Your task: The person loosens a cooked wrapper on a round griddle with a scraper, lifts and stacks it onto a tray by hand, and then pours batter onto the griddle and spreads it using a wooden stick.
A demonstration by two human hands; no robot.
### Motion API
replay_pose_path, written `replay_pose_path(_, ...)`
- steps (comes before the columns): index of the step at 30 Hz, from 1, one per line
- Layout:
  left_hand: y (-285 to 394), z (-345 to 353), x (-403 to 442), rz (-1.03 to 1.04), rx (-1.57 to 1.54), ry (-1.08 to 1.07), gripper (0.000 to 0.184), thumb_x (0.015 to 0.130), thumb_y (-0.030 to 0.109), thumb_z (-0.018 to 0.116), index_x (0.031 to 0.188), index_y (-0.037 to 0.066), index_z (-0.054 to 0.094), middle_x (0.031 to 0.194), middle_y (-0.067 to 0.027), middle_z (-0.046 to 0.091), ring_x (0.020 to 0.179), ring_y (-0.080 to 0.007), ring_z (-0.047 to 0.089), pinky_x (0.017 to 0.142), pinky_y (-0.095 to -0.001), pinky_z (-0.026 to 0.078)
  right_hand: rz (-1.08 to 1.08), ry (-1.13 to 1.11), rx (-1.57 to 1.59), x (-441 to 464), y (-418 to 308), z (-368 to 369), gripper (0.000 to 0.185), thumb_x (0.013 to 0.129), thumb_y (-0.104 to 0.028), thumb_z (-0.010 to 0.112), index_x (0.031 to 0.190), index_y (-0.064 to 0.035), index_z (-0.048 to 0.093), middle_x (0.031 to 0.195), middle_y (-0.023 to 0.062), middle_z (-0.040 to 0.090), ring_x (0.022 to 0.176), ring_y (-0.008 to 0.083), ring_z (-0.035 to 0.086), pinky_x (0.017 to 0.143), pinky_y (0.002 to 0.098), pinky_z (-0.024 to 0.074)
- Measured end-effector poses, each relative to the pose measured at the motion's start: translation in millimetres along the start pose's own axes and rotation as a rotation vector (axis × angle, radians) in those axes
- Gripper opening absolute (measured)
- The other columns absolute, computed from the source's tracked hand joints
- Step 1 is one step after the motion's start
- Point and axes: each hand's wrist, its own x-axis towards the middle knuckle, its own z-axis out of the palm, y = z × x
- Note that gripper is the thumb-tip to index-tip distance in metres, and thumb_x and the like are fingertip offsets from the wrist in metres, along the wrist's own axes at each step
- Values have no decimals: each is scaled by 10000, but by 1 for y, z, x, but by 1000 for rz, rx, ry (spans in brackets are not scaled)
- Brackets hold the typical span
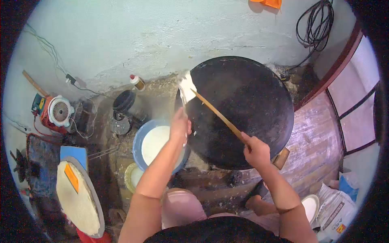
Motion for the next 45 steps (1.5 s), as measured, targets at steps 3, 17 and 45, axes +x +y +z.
replay_pose_path(3,32,5,-1,-23,-209,-19,244,871,141,365,1095,75,436,570,-48,455,392,-123,411,323,-247,353,-180,-38,-154,-1,6,7,472,661,-61,560,1114,-184,524,681,61,504,628,230,534,547,349,439)
replay_pose_path(17,90,-32,-38,-458,-1207,-731,398,884,155,267,1246,11,349,624,-19,364,447,-89,357,370,-222,331,45,43,-24,79,-20,37,404,727,-106,551,1128,-143,523,738,76,543,635,225,531,569,323,422)
replay_pose_path(45,-68,-173,-155,-591,-1338,44,305,854,120,369,1114,6,482,618,-9,409,447,-68,371,385,-188,340,113,-5,-287,110,4,45,419,708,-108,505,1124,-155,502,886,85,548,780,269,571,660,380,467)
